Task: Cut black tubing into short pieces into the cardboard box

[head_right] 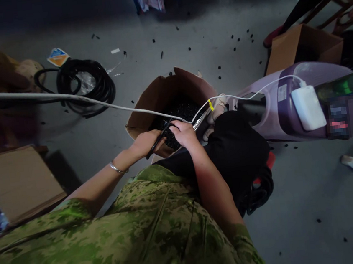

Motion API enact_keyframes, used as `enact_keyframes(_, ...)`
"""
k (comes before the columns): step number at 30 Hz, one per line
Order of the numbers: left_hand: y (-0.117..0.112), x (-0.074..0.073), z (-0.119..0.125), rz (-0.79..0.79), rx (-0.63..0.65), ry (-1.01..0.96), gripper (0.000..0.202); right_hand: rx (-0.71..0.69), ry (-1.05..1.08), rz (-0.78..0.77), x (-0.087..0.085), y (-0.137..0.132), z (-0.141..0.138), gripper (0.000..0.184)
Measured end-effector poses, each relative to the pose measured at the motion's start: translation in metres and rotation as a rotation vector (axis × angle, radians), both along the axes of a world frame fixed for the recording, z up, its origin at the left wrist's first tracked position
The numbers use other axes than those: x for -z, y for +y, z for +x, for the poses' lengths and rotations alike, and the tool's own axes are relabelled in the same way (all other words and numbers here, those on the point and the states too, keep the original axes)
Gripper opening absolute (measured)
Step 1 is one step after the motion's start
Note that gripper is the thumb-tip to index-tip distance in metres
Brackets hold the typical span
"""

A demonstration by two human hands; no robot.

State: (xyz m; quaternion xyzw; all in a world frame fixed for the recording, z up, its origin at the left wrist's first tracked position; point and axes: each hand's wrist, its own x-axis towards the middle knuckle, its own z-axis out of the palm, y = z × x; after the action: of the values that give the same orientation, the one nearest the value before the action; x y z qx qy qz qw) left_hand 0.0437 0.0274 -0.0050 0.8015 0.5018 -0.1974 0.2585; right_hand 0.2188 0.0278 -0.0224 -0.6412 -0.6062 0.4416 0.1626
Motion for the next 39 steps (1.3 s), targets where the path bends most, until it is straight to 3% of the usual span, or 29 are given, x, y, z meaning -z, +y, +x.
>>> enact_keyframes(18, -0.005, 0.0, 0.001, -0.044, 0.029, 0.136, 0.054, -0.174, -0.197, -0.081, 0.003, 0.003, -0.002, 0.026)
enact_keyframes(30, -0.013, 0.025, -0.002, -0.009, -0.025, 0.101, 0.057, -0.252, -0.344, -0.085, 0.002, 0.005, -0.002, 0.028)
enact_keyframes(39, -0.012, 0.021, -0.002, -0.044, -0.008, 0.101, 0.054, -0.264, -0.333, -0.11, 0.001, 0.004, -0.002, 0.029)
